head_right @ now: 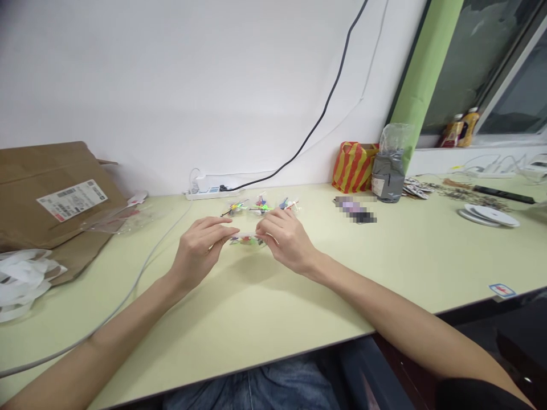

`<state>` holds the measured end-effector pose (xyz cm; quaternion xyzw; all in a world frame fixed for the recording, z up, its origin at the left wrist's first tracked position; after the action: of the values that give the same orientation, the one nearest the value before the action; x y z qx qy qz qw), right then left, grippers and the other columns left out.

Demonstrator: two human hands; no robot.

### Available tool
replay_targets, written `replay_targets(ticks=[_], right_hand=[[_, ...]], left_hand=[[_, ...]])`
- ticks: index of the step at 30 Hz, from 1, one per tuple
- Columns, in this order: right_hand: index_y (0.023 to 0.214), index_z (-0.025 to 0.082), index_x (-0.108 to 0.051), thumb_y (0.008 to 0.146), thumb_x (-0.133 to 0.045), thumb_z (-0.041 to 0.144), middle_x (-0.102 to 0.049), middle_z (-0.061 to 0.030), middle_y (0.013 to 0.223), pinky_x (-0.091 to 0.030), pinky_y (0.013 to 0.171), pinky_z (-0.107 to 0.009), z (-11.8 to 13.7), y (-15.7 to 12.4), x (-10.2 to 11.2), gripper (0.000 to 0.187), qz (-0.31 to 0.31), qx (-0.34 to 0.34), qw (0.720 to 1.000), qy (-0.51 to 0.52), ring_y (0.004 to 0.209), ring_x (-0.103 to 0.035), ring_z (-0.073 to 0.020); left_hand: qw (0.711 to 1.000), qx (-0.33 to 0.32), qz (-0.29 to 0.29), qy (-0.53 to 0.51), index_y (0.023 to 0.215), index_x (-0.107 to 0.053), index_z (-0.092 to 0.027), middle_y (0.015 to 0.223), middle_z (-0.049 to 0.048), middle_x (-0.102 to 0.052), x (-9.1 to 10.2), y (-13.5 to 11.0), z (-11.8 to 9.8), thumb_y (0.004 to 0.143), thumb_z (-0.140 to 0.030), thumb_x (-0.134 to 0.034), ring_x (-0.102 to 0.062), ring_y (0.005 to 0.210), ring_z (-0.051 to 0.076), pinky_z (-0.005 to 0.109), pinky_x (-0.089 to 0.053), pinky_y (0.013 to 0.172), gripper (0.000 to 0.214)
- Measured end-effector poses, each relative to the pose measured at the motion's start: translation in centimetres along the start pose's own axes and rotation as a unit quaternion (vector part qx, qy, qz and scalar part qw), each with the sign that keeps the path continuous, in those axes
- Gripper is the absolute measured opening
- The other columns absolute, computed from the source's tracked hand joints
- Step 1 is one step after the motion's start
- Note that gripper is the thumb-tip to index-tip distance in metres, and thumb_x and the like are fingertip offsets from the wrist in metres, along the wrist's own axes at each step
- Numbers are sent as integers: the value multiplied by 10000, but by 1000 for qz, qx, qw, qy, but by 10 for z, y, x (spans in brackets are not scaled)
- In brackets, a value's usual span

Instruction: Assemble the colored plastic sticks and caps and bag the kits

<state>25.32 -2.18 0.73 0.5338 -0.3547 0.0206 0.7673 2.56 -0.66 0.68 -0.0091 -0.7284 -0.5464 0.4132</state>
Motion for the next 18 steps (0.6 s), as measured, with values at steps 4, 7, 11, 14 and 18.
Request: replay_targets(ticks=[4, 7, 11, 14, 18], right_hand=[[824, 195, -612, 981, -566, 200, -631, -43, 760, -404, 741, -338, -10, -1, -5, 163, -27, -27, 998, -43, 741, -530, -189], [824, 193, -648, 964, -602, 193, -619, -34, 743, -404, 761, -330, -18, 0, -7, 148, -28, -36, 997, -55, 728, -526, -179], [839, 214, -697, 961, -611, 186, -661, -34, 757, -404, 804, -341, -26, 0, -7, 152, -16, -49, 997, -61, 780, -551, -185], [841, 218, -706, 949, -629, 192, -682, -44, 787, -412, 823, -355, -31, -1, -9, 135, -25, -57, 996, -59, 840, -558, -203], [851, 212, -676, 951, -616, 192, -684, -56, 835, -428, 847, -372, -41, -5, -16, 119, -24, -59, 998, -31, 895, -562, -220]], left_hand=[[1000, -9, -16, 25, 922, -736, -224, 910, 33, -784, -3, -3, 8, 972, -216, -550, -716, 862, 190, 359, -525, 880, 193], [999, 5, -24, 35, 890, -750, -228, 821, 12, -780, -4, -4, 13, 958, -250, -585, -694, 740, 177, 319, -532, 767, 180], [999, 25, 3, -24, 941, -764, -238, 878, 11, -788, -4, -6, 16, 974, -276, -565, -707, 780, 174, 304, -530, 761, 206], [994, 45, 35, -91, 983, -765, -238, 999, 27, -787, -4, -7, 15, 984, -311, -555, -726, 908, 181, 303, -538, 845, 222], [981, 80, 108, -140, 1081, -752, -236, 1119, 48, -765, -7, -8, 13, 1009, -341, -504, -718, 1018, 191, 299, -551, 891, 278]])
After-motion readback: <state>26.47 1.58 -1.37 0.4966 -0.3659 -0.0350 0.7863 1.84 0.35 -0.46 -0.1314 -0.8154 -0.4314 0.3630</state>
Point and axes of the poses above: each hand's wrist, its own y-axis towards the middle knuckle, its own x-axis out of the back of the hand, z = x × y, the point moved 1 cm from there along y, towards the middle knuckle
